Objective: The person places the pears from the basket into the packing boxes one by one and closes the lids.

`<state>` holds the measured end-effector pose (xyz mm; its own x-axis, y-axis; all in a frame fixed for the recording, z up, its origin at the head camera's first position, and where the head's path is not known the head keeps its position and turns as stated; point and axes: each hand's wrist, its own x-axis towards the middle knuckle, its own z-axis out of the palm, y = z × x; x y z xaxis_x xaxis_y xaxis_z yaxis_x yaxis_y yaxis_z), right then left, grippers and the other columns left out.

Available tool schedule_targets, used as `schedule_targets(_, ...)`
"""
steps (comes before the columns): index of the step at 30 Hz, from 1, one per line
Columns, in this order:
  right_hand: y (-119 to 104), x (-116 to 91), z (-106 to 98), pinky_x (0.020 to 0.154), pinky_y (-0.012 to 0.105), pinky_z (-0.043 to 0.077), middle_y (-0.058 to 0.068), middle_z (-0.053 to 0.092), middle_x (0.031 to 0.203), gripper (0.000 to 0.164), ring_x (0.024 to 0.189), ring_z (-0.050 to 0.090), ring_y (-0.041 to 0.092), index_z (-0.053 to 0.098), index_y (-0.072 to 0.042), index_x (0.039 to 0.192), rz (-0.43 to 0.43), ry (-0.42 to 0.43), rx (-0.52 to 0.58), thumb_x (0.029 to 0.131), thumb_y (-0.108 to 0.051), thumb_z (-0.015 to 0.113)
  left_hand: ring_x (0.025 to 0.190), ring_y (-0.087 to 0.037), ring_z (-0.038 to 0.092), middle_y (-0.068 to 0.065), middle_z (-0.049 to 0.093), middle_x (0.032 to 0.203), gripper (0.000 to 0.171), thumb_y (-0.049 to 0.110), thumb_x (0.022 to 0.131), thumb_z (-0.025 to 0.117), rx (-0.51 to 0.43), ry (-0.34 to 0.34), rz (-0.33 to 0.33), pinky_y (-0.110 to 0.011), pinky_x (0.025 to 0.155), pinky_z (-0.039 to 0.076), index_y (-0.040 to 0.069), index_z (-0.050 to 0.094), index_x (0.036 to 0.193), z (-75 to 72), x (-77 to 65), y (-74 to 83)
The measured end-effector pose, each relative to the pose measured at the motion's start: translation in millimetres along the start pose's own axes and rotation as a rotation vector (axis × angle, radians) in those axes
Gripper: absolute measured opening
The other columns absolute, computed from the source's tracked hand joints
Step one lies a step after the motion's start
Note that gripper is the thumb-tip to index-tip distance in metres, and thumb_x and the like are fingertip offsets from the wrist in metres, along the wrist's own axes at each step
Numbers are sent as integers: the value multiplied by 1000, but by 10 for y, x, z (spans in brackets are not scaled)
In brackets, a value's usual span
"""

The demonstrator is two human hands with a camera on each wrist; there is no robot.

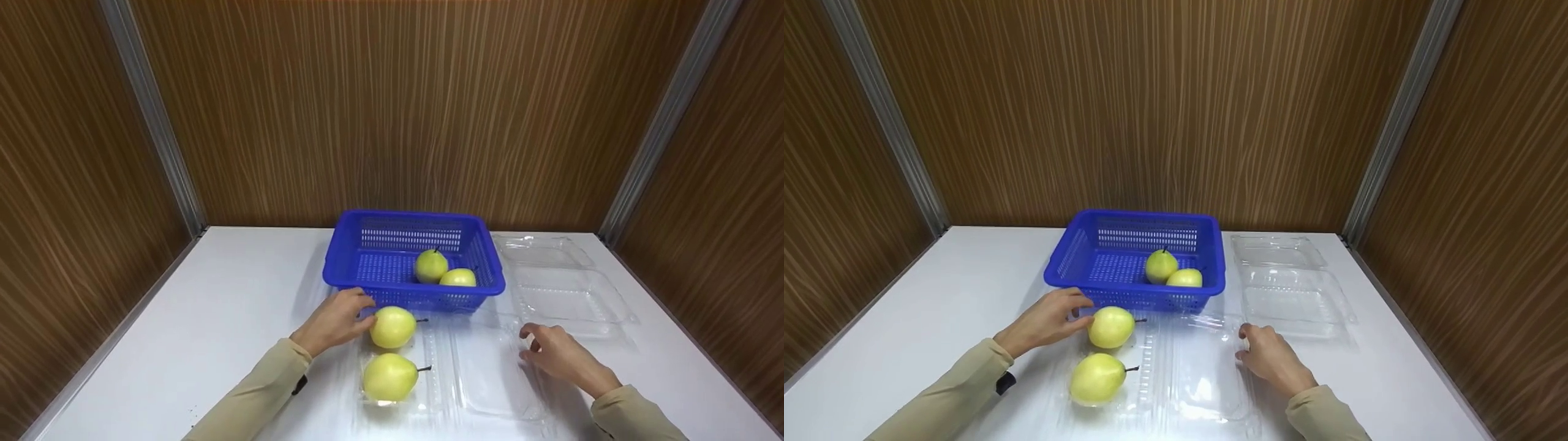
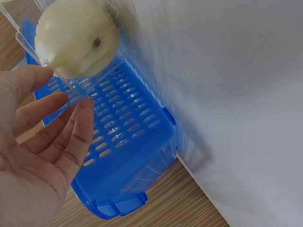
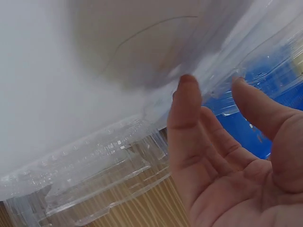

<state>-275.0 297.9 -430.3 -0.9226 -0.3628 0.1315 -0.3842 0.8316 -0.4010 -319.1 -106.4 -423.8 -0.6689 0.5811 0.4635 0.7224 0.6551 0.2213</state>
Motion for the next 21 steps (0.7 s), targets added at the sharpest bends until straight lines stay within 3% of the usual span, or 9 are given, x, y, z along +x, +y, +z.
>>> schedule_targets(7, 21, 10, -34, 42, 25, 44, 8, 59, 63, 20, 46, 55, 17, 57, 2, 94, 32, -46, 113, 75, 2, 63, 61, -8, 47, 4, 55, 67, 10, 15, 81, 60, -10, 8, -15, -22, 56, 42, 12, 66, 73, 2, 2, -13)
schedule_targets(12, 13, 14, -29, 38, 25, 43, 6, 56, 60, 20, 42, 54, 16, 58, 1, 91, 35, -44, 147, 72, 4, 59, 52, -5, 42, 10, 47, 57, 16, 15, 81, 60, -60, -37, -64, -20, 47, 37, 14, 64, 66, -20, -34, -28)
schedule_targets(21, -18, 44, 13, 36, 26, 44, 2, 54, 56, 11, 38, 52, 11, 59, -1, 88, 18, -40, 174, 77, 1, 60, 53, -5, 41, 11, 44, 54, 23, 18, 84, 59, -94, -51, -142, -21, 48, 35, 16, 61, 61, -67, -84, -72)
